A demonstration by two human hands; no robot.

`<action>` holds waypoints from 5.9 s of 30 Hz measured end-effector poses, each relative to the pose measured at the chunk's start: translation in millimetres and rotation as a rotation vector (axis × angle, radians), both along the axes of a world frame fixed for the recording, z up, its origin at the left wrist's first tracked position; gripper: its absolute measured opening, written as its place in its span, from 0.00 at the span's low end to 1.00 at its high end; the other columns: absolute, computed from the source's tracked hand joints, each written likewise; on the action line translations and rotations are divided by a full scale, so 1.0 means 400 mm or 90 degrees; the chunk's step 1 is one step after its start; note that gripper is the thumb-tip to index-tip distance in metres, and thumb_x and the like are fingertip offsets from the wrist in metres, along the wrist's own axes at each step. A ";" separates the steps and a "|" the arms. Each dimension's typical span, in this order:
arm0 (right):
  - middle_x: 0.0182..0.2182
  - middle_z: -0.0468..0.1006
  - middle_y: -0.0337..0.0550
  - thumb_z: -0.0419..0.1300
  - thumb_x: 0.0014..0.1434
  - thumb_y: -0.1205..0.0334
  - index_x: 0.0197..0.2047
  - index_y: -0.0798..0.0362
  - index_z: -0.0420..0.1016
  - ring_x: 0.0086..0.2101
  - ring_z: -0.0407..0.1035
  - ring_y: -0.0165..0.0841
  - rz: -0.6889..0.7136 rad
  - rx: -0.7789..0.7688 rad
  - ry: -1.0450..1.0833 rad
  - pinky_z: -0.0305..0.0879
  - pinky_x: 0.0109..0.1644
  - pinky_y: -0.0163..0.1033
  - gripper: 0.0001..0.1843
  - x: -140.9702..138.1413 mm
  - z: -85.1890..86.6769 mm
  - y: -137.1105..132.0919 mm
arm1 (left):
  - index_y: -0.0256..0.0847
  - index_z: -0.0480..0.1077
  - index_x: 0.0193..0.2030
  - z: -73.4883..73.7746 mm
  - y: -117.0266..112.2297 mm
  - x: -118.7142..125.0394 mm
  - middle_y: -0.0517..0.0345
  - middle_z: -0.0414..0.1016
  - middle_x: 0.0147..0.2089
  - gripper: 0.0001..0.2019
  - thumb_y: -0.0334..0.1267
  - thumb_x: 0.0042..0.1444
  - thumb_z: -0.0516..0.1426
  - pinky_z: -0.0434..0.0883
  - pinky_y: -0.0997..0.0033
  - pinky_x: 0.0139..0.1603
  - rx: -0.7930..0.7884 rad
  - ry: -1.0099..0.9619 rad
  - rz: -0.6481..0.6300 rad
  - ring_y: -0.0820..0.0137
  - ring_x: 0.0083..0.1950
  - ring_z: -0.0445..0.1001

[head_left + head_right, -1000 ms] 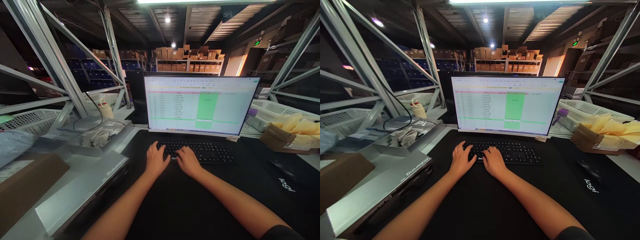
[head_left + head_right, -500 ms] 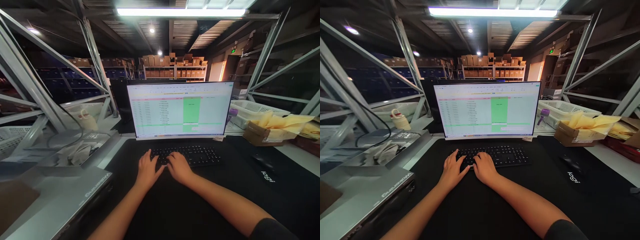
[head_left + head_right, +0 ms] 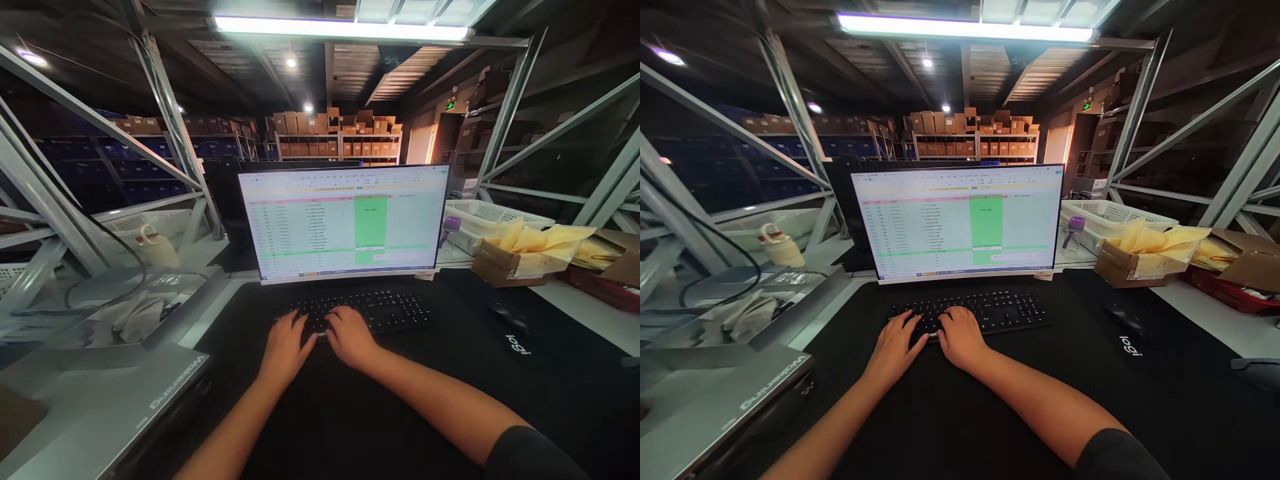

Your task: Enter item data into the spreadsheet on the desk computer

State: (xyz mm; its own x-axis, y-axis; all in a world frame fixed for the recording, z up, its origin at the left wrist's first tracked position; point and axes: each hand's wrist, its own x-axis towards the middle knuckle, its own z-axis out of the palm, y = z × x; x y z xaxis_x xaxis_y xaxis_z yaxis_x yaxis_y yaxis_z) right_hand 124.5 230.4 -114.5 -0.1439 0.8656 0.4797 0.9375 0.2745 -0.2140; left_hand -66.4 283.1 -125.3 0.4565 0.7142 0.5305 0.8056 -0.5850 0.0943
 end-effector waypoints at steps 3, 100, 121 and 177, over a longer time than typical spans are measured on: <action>0.53 0.71 0.49 0.55 0.65 0.61 0.54 0.54 0.74 0.54 0.64 0.41 -0.007 0.000 0.003 0.63 0.60 0.48 0.16 0.000 -0.002 -0.002 | 0.40 0.70 0.59 0.008 -0.003 -0.002 0.41 0.70 0.62 0.22 0.48 0.63 0.53 0.67 0.48 0.63 -0.014 0.002 -0.015 0.52 0.63 0.68; 0.56 0.70 0.51 0.51 0.67 0.61 0.57 0.55 0.72 0.57 0.63 0.40 -0.028 -0.020 -0.012 0.58 0.65 0.51 0.19 0.017 0.004 -0.008 | 0.44 0.79 0.31 0.055 -0.016 -0.028 0.54 0.80 0.51 0.19 0.19 0.50 0.50 0.72 0.50 0.58 0.070 -0.142 -0.026 0.60 0.53 0.74; 0.48 0.77 0.44 0.46 0.55 0.79 0.52 0.53 0.74 0.49 0.68 0.35 -0.124 -0.017 0.093 0.62 0.55 0.41 0.27 0.097 0.038 0.021 | 0.44 0.80 0.37 0.038 -0.010 -0.018 0.51 0.77 0.55 0.17 0.23 0.55 0.51 0.73 0.48 0.60 0.074 -0.076 -0.110 0.57 0.59 0.72; 0.57 0.69 0.51 0.54 0.65 0.61 0.60 0.56 0.67 0.58 0.62 0.42 0.011 -0.011 0.028 0.57 0.67 0.55 0.21 0.019 -0.007 -0.015 | 0.38 0.78 0.45 0.037 0.011 -0.034 0.41 0.69 0.63 0.21 0.21 0.55 0.48 0.62 0.45 0.68 0.039 -0.016 0.169 0.53 0.66 0.65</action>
